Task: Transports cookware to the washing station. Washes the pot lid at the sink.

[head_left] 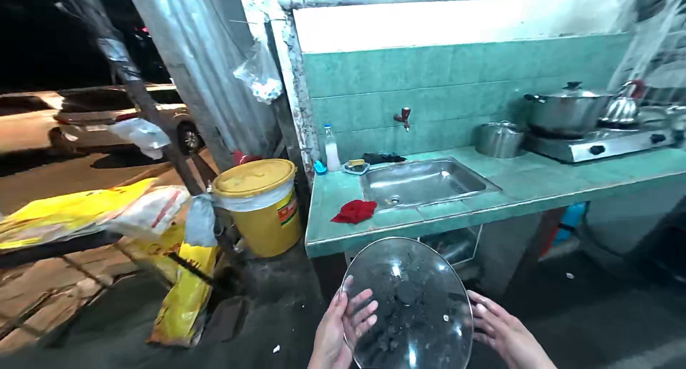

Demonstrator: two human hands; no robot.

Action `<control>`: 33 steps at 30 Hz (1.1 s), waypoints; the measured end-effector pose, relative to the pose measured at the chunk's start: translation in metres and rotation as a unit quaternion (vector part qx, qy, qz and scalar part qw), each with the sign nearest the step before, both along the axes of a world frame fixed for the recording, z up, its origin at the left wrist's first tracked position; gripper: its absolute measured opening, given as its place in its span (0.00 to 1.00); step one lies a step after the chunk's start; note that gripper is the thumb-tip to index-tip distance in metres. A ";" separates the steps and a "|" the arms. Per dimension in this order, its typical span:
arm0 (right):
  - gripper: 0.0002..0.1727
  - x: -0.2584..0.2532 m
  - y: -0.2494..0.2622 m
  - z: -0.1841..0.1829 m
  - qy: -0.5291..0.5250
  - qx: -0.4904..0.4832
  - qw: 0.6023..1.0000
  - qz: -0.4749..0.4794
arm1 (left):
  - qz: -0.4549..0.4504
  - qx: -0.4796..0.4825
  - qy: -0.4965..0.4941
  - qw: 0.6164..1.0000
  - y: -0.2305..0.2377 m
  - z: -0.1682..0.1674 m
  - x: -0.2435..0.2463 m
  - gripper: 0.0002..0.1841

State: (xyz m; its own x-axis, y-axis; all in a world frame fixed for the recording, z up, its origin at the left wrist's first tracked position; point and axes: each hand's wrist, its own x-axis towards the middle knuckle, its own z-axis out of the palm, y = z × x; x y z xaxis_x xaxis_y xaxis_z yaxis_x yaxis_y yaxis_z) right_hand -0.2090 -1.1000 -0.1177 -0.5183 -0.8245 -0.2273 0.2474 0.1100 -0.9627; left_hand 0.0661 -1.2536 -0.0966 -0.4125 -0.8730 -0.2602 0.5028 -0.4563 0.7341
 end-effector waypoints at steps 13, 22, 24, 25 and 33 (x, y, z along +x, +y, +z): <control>0.14 -0.229 -0.177 0.060 0.227 -0.042 0.973 0.008 | 0.111 -0.063 -0.042 0.991 -0.204 0.038 -0.174 0.23; 0.14 -0.283 -0.351 0.143 0.468 -0.040 0.878 0.088 | 0.130 -0.049 -0.080 0.987 -0.353 0.029 -0.287 0.23; 0.16 -0.289 -0.394 0.159 0.526 -0.049 0.845 0.090 | 0.118 -0.044 -0.088 0.988 -0.389 0.018 -0.312 0.23; 0.17 -0.291 -0.416 0.169 0.550 -0.049 0.829 0.089 | 0.105 -0.041 -0.095 0.989 -0.405 0.012 -0.324 0.23; 0.28 -0.325 -0.577 0.220 0.643 -0.060 0.760 0.070 | 0.007 0.048 -0.157 0.986 -0.470 -0.055 -0.398 0.24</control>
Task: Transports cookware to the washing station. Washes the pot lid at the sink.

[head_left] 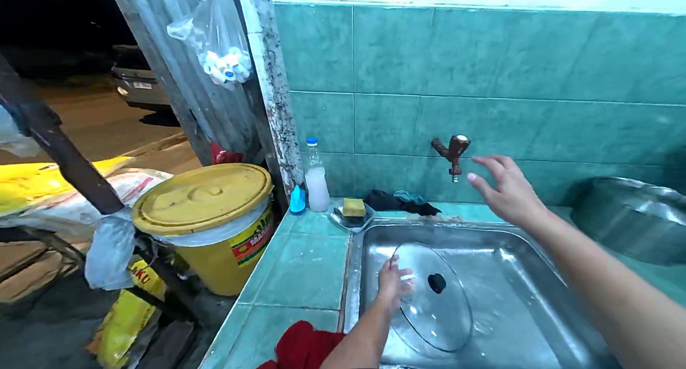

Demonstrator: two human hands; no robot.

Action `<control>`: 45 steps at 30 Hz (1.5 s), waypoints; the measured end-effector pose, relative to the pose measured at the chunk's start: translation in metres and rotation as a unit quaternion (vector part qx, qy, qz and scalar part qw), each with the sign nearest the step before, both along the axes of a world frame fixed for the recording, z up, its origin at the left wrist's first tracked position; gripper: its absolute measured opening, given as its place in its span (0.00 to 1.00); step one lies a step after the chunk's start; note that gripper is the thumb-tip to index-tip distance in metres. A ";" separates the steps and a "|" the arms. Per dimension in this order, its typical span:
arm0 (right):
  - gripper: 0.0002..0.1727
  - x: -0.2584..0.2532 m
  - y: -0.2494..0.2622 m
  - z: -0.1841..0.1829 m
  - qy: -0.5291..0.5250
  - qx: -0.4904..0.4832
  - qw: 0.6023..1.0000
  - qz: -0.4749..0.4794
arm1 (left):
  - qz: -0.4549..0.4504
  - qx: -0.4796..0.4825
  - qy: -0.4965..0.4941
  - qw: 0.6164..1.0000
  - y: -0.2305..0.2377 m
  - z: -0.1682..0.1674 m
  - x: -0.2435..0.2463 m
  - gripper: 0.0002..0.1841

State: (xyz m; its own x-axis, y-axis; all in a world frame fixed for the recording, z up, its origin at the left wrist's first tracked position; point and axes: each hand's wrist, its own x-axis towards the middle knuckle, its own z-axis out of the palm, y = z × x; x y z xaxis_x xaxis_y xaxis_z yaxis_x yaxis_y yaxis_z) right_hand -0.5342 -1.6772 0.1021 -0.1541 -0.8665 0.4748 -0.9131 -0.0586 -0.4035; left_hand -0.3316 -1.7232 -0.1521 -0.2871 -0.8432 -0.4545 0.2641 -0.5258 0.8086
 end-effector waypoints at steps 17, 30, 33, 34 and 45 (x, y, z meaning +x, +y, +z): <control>0.14 -0.040 -0.147 0.021 -0.116 0.024 0.992 0.050 | -0.214 -0.137 -0.406 0.878 -0.051 -0.030 -0.043 0.36; 0.15 -0.068 -0.158 0.016 -0.148 0.027 0.973 0.173 | -0.011 -0.309 -0.643 0.700 -0.169 0.068 0.041 0.39; 0.15 -0.069 -0.159 0.015 -0.147 0.022 0.971 0.188 | 0.045 -0.299 -0.618 0.726 -0.176 0.080 0.052 0.34; 0.16 -0.069 -0.159 0.015 -0.149 0.017 0.970 0.194 | 0.091 -0.321 -0.592 0.733 -0.175 0.084 0.052 0.32; 0.17 -0.072 -0.159 0.015 -0.186 0.035 0.956 0.223 | -0.123 -0.407 -0.351 0.835 -0.074 0.075 -0.083 0.23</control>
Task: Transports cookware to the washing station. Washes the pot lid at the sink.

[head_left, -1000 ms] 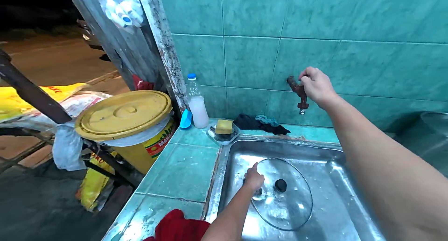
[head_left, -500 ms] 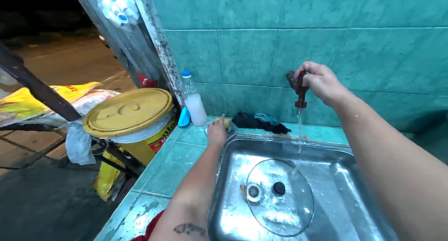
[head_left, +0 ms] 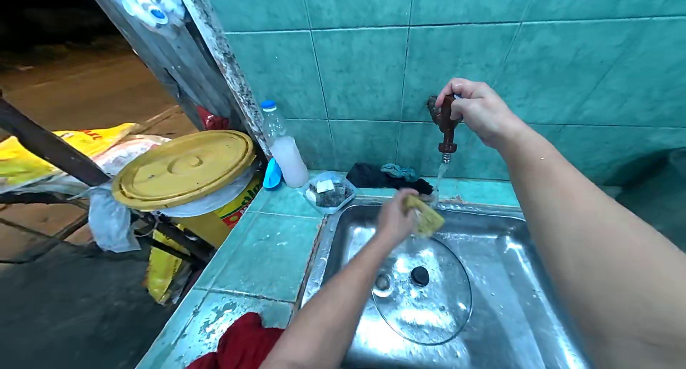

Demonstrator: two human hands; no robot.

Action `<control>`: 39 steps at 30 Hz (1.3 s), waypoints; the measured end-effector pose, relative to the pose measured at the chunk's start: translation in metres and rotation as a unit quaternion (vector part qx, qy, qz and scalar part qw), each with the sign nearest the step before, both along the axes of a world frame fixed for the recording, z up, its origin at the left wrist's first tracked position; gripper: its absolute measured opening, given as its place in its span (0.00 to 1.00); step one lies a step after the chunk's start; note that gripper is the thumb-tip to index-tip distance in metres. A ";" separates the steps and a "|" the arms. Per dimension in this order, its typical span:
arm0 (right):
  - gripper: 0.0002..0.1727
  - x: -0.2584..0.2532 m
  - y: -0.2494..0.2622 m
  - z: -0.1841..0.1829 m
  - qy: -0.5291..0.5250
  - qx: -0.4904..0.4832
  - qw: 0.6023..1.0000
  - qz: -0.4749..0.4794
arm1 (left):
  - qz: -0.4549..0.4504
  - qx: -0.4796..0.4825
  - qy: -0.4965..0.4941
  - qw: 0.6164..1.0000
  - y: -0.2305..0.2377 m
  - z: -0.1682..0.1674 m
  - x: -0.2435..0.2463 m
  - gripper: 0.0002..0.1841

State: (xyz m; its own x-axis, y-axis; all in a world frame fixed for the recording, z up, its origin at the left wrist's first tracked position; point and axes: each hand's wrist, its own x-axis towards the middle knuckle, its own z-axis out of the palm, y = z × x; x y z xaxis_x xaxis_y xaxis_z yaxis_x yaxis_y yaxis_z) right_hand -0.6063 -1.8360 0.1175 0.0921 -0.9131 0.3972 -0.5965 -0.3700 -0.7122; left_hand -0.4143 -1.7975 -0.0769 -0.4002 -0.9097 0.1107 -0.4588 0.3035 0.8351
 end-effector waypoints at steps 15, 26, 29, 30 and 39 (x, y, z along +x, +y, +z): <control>0.18 -0.013 0.000 0.011 0.013 0.042 0.994 0.096 | -0.104 0.325 0.053 0.938 -0.010 0.027 -0.035 0.11; 0.30 -0.016 0.019 0.021 0.270 -0.021 0.962 0.026 | -0.177 0.241 -0.180 0.937 -0.022 0.035 -0.041 0.12; 0.28 -0.008 0.019 0.019 0.310 -0.048 0.949 -0.024 | -0.168 0.236 -0.159 0.944 -0.019 0.030 -0.043 0.11; 0.28 -0.003 0.018 0.017 0.317 -0.050 0.946 -0.049 | -0.167 0.234 -0.156 0.945 -0.018 0.027 -0.042 0.11; 0.32 0.041 0.025 -0.005 0.256 -0.053 0.933 -0.246 | -0.119 0.137 -0.284 0.941 -0.006 -0.024 -0.007 0.16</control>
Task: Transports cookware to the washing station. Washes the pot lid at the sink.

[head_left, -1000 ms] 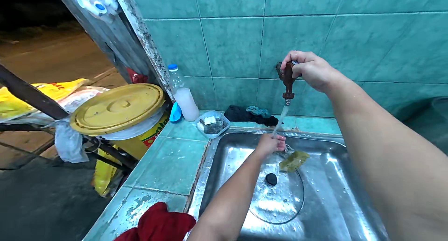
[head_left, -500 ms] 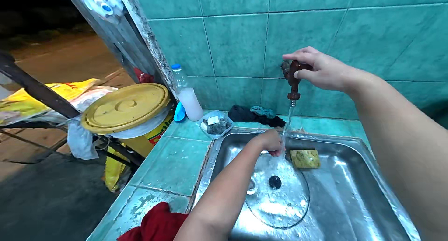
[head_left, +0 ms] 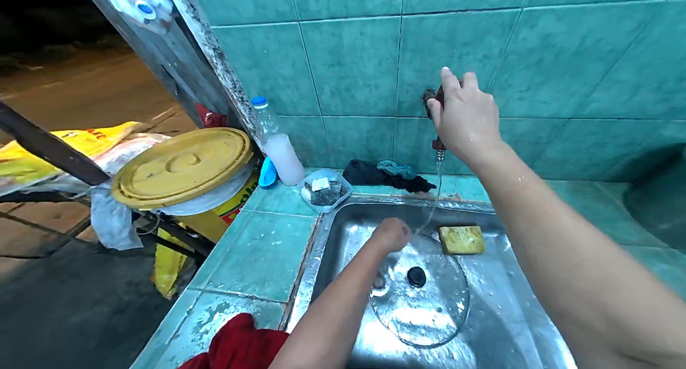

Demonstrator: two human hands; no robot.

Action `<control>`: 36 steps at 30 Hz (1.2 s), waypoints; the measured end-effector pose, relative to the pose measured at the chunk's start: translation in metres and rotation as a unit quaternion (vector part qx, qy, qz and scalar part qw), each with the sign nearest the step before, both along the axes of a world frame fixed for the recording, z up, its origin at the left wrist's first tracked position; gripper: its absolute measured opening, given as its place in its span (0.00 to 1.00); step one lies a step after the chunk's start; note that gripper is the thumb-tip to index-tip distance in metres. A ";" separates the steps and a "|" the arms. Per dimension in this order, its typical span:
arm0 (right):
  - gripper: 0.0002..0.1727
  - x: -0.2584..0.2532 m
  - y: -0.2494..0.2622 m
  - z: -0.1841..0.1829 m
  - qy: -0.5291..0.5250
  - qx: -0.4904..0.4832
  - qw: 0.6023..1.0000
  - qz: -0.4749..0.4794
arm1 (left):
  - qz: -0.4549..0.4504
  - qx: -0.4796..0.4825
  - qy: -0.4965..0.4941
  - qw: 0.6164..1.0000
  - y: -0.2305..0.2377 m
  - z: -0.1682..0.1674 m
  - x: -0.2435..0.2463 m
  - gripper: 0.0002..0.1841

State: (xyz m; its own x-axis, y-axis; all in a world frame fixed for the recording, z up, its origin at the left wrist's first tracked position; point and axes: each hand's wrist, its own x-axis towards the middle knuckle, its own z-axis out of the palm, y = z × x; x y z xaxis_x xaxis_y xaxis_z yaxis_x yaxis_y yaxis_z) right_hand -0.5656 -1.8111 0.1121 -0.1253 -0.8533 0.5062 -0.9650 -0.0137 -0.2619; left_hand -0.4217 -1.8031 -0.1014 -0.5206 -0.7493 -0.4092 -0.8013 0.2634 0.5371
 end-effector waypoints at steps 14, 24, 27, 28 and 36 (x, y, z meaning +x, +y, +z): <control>0.36 -0.095 0.095 -0.314 -0.104 0.413 0.903 -0.062 | 0.285 0.113 0.021 0.952 0.032 -0.091 0.064 0.33; 0.22 -0.101 0.092 -0.306 -0.237 0.371 0.890 -0.117 | 0.305 0.310 0.417 0.798 0.061 -0.028 0.019 0.23; 0.17 -0.111 0.094 -0.293 -0.366 0.246 0.894 -0.081 | 0.288 0.266 0.432 0.813 0.076 0.000 0.006 0.23; 0.14 -0.107 0.094 -0.283 -0.429 0.193 0.881 -0.054 | 0.268 0.242 0.434 0.826 0.081 0.008 0.004 0.23; 0.19 -0.003 0.124 -0.240 -0.431 -0.095 0.886 0.144 | 0.168 0.082 0.388 0.902 0.114 0.028 -0.005 0.21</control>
State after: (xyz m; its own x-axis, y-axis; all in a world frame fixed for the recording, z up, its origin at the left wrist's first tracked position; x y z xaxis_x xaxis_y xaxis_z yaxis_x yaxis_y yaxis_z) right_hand -0.5683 -1.6876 -0.1275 -0.3257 -0.8227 0.4660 -0.3577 -0.3490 -0.8662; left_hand -0.4268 -1.6887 -0.0739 -0.4539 -0.8802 -0.1388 -0.1866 -0.0584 0.9807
